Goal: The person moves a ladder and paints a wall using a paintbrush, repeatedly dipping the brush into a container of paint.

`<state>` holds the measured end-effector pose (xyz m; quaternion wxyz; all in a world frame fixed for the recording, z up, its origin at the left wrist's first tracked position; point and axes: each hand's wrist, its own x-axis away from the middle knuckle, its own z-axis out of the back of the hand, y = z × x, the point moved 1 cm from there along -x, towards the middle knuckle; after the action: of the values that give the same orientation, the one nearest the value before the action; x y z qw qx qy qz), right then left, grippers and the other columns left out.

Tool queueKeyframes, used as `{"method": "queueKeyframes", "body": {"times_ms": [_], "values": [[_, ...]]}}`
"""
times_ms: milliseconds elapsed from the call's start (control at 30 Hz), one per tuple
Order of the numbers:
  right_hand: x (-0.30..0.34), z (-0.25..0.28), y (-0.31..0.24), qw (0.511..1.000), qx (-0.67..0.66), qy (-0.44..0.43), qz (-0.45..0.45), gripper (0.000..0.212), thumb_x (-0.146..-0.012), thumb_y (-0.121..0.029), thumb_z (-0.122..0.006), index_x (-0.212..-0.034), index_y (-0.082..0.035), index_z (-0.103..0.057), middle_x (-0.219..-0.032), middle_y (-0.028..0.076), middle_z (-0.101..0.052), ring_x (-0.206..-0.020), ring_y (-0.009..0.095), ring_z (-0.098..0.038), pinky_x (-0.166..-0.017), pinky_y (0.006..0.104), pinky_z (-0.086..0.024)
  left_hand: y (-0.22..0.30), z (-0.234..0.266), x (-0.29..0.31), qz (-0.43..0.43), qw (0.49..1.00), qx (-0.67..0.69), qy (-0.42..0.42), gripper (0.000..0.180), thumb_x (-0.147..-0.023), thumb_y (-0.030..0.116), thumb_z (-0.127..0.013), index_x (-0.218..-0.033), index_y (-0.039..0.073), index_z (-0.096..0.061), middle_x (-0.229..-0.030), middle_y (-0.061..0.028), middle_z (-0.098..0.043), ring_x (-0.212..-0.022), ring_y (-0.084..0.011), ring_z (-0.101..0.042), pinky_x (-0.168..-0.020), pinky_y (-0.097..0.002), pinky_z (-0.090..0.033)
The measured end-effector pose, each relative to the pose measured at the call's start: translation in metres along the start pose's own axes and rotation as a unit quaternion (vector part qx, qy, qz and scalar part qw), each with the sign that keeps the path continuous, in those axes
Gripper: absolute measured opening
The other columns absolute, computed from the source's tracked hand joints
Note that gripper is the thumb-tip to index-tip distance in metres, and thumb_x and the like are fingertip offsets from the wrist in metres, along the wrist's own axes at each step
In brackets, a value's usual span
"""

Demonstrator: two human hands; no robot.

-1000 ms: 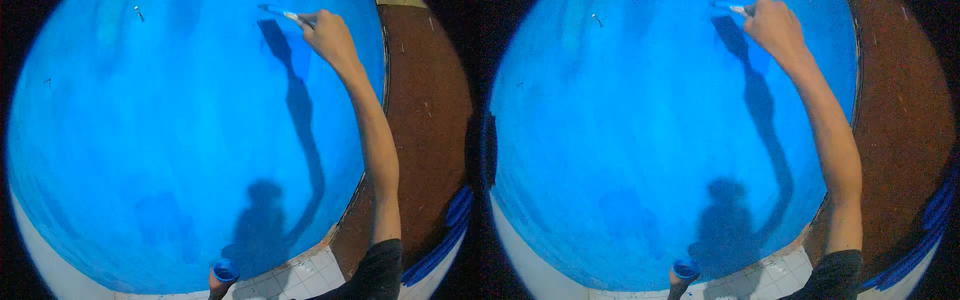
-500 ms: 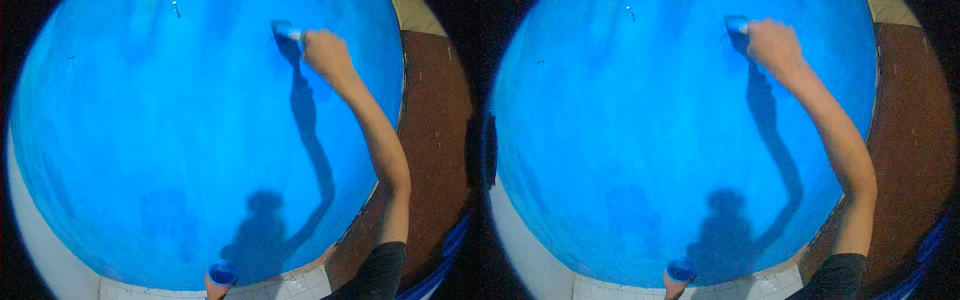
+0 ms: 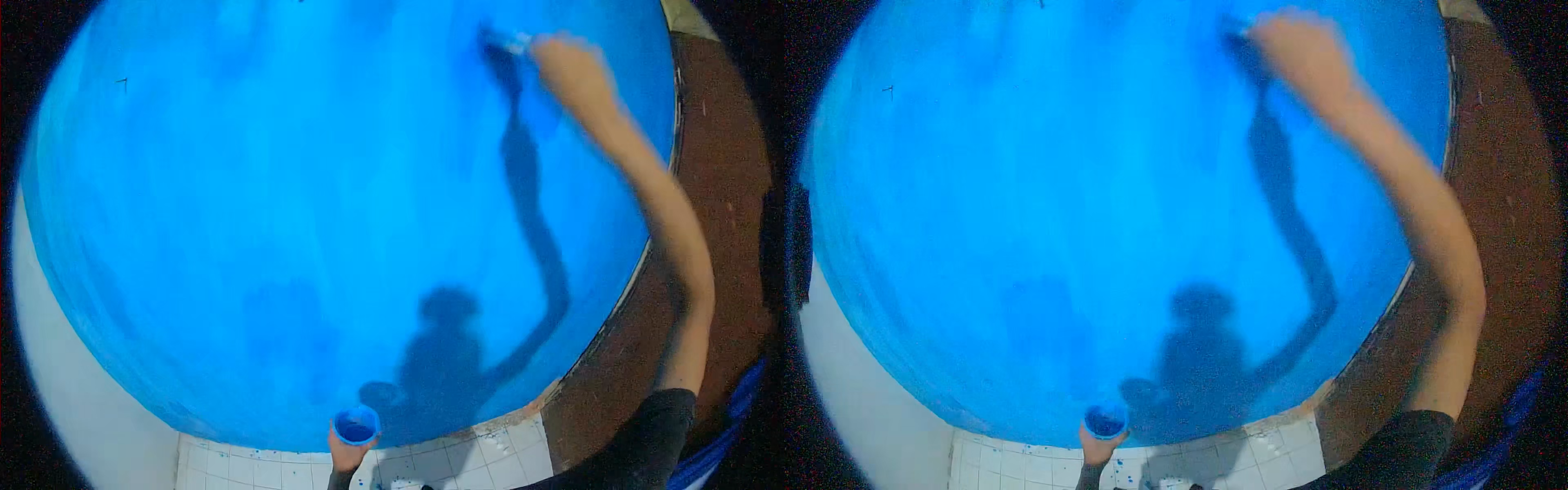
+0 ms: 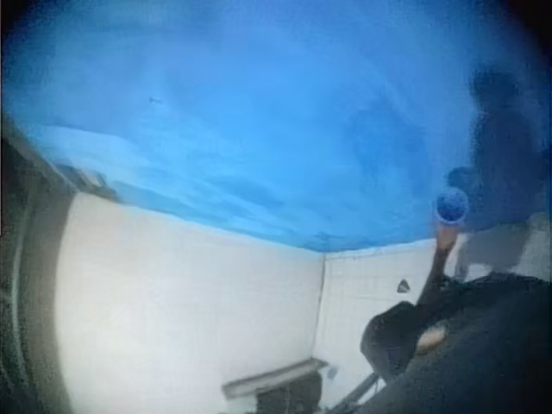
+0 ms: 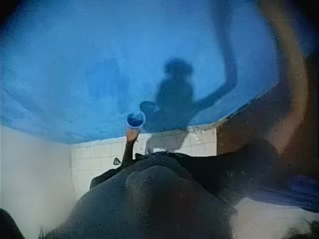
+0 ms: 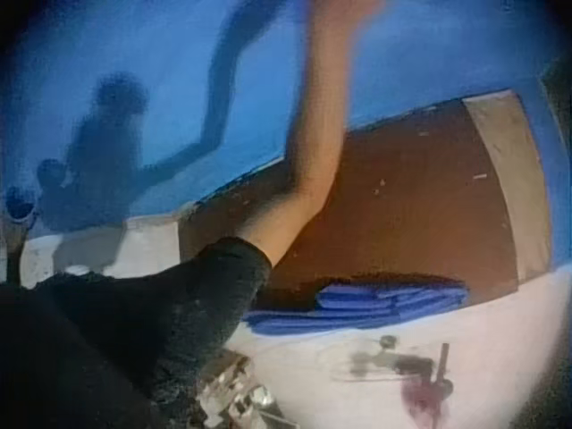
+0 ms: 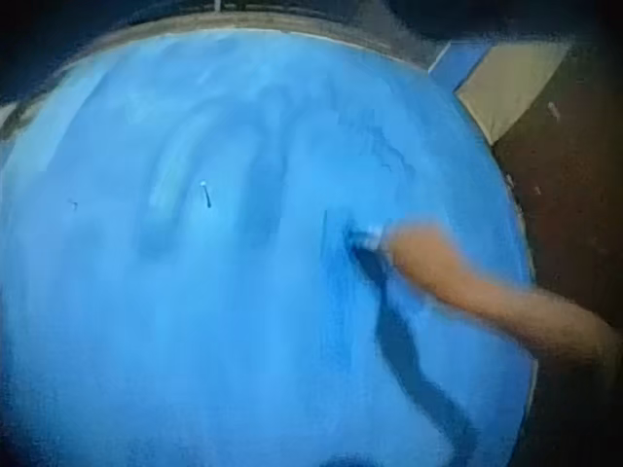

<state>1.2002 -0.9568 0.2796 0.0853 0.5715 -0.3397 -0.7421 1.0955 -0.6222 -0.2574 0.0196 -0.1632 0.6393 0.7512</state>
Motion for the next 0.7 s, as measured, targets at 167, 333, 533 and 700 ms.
{"method": "queueKeyframes", "body": {"times_ms": [167,333,533,700], "values": [[0.144,0.031,-0.140,0.954,-0.252,-0.099,0.127,0.034,-0.075,-0.013,-0.056,-0.105,0.004,-0.059,-0.080,0.026,-0.062,-0.056,0.033,-0.063,-0.048,0.0432,-0.050,-0.039,-0.007,-0.014,0.017,0.994,0.103,-0.011,0.076,-0.053,0.013,-0.087,-0.113,0.000,-0.043,-0.105,-0.0135,-0.057,-0.095,-0.0235,-0.057,-0.083,-0.0370,-0.048],[0.044,0.003,-0.010,0.998,0.010,-0.017,-0.053,0.011,-0.079,-0.013,-0.054,-0.084,-0.008,-0.062,-0.070,0.011,-0.062,-0.058,0.026,-0.062,-0.048,0.0382,-0.047,-0.022,-0.009,-0.006,-0.020,0.999,0.032,-0.020,0.070,-0.055,0.012,-0.085,-0.112,0.000,-0.045,-0.106,-0.0137,-0.057,-0.096,-0.0234,-0.058,-0.082,-0.0367,-0.048],[0.180,-0.018,-0.169,0.980,0.067,-0.120,0.147,0.036,-0.080,-0.012,-0.052,-0.113,0.002,-0.053,-0.075,0.020,-0.061,-0.064,0.031,-0.064,-0.055,0.0452,-0.052,0.011,-0.002,0.017,0.017,0.999,0.029,-0.042,0.070,-0.055,0.017,-0.086,-0.110,0.001,-0.046,-0.100,-0.0129,-0.059,-0.094,-0.0238,-0.059,-0.082,-0.0374,-0.048],[0.163,-0.003,-0.145,0.962,-0.114,-0.225,0.108,0.019,-0.079,-0.014,-0.054,-0.093,-0.003,-0.058,-0.077,0.016,-0.063,-0.066,0.030,-0.064,-0.055,0.0477,-0.050,-0.006,0.006,0.032,0.018,0.996,0.005,-0.089,0.067,-0.056,0.015,-0.086,-0.109,0.003,-0.047,-0.100,-0.0116,-0.060,-0.092,-0.0233,-0.059,-0.081,-0.0361,-0.047]]}}
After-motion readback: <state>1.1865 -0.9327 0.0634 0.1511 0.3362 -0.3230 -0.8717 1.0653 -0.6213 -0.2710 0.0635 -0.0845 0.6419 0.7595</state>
